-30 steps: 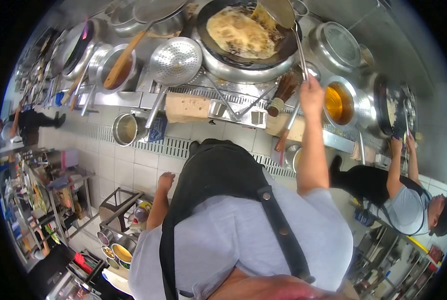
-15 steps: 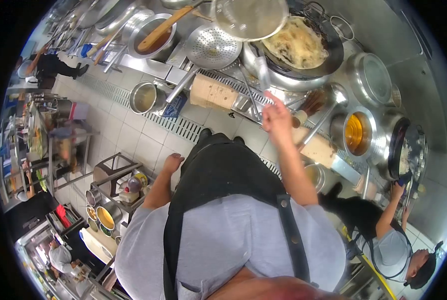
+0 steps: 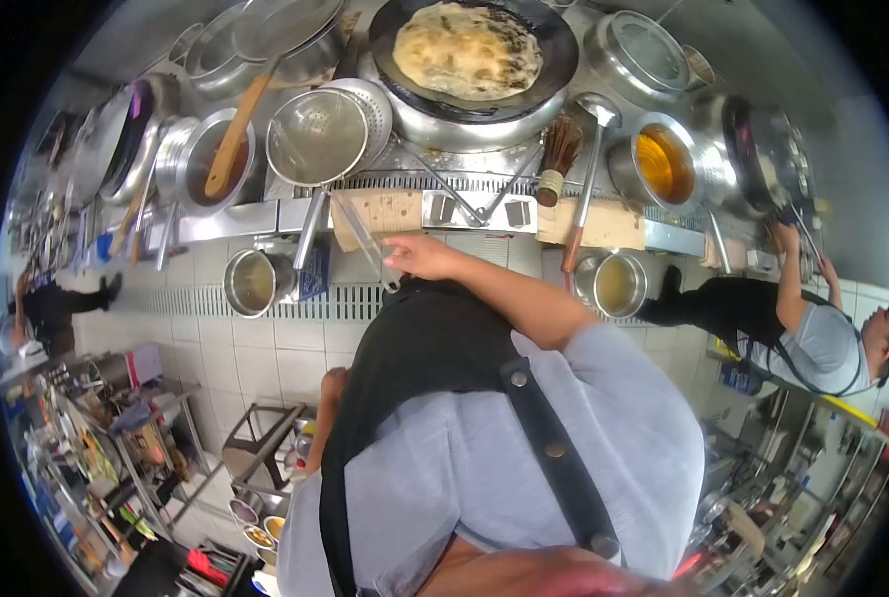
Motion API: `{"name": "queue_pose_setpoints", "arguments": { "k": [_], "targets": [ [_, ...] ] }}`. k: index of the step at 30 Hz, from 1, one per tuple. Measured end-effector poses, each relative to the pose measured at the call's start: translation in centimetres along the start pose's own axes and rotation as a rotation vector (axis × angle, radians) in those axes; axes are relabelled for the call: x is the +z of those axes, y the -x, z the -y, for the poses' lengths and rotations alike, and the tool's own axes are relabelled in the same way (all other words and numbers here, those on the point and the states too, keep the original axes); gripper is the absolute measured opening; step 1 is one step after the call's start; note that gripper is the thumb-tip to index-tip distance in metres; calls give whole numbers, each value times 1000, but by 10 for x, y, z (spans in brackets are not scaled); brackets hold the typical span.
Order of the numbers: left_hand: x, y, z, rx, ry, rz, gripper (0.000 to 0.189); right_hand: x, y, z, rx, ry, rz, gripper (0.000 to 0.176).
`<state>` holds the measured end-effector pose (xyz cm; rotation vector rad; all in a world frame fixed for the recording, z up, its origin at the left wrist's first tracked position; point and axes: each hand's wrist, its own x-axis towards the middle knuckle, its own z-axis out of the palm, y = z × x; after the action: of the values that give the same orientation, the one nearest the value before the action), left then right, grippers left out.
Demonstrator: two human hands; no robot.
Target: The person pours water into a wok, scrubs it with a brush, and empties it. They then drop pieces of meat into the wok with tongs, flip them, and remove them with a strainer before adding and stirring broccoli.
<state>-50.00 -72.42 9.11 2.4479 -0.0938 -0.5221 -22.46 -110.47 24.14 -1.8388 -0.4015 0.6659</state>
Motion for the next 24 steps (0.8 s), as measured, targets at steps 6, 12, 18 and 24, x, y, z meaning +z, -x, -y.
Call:
{"name": "queue_pose_setpoints", "arguments": {
  "k": [6, 12, 18, 24],
  "targets": [
    [-40, -2, 0, -601, 292, 110, 23, -98, 124, -64, 255, 189, -1136, 29],
    [-42, -36, -13, -121, -272, 210, 16, -130, 203, -166, 734, 259, -1209, 39],
    [-6, -90, -58, 191, -497, 209, 13, -172, 199, -76, 424, -456, -1165, 24],
    [4, -72, -138, -162, -47, 73, 10, -326, 164, -10, -178, -651, -1129, 12]
  ]
}}
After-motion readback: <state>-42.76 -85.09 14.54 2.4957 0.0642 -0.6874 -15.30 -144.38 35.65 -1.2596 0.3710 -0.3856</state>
